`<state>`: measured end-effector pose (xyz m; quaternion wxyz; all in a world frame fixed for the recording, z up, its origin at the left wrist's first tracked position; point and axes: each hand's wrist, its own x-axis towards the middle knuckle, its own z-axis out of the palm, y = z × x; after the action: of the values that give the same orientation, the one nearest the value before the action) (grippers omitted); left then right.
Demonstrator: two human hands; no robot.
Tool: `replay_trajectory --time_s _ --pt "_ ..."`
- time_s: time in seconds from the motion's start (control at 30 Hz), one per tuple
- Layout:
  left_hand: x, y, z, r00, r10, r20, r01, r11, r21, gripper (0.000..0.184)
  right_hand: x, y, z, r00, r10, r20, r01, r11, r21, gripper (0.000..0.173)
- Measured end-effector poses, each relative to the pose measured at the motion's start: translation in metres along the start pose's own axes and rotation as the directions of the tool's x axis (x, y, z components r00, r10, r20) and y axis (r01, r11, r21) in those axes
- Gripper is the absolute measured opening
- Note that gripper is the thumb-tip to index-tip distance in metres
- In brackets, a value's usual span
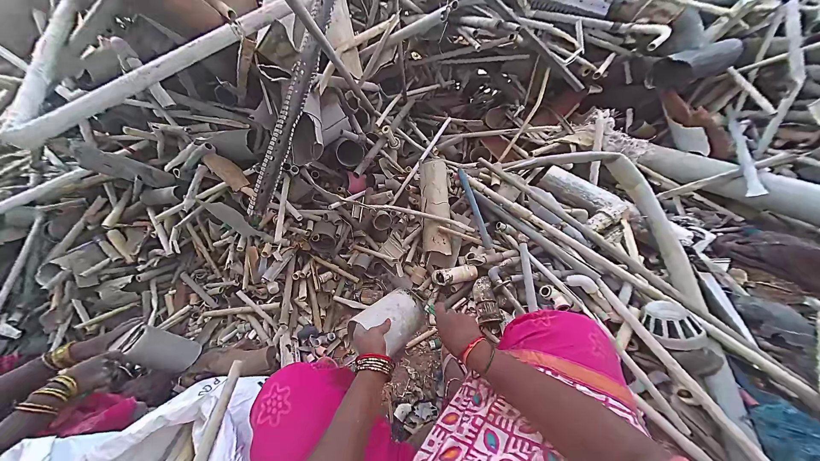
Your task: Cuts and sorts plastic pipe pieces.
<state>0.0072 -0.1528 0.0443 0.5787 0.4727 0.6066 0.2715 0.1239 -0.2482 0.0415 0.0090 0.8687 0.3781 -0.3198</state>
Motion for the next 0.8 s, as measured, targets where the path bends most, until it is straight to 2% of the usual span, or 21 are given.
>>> replay_trajectory --time_s 0.13,0.3,0.4,0.53,0.63,0.73,0.8 --pt "0.017 0.0 0.008 1.0 -0.008 -0.029 0.009 0.999 0.032 0.053 -0.007 0.005 0.006 0.999 -0.027 0.029 0.026 0.998 0.053 0.043" --pt "0.005 0.001 0.022 0.987 0.113 0.112 -0.124 0.988 0.092 0.058 0.022 0.013 -0.008 1.0 -0.011 -0.025 0.013 0.997 0.077 0.043" --pt "0.005 -0.001 0.025 0.99 0.108 0.09 -0.112 0.993 0.046 0.059 0.011 0.015 -0.005 1.0 -0.01 0.011 0.009 0.998 0.062 0.043" --pt "0.007 0.0 0.027 0.987 0.121 0.103 -0.129 0.989 0.073 0.06 0.009 0.015 -0.005 0.999 -0.026 0.026 0.025 0.998 0.051 0.042" --pt "-0.001 -0.006 0.033 0.977 0.18 0.111 -0.189 0.979 0.077 0.059 0.02 0.017 -0.012 0.999 -0.035 0.002 0.034 0.996 0.08 0.042" --pt "0.007 -0.003 0.028 0.978 0.189 0.086 -0.195 0.979 0.064 0.058 0.001 0.01 -0.004 0.996 -0.09 0.015 0.087 0.986 0.144 0.042" --pt "0.007 -0.002 0.029 0.975 0.193 0.111 -0.203 0.975 0.086 0.056 0.004 0.012 -0.005 0.999 -0.051 0.009 0.049 0.984 0.169 0.042"
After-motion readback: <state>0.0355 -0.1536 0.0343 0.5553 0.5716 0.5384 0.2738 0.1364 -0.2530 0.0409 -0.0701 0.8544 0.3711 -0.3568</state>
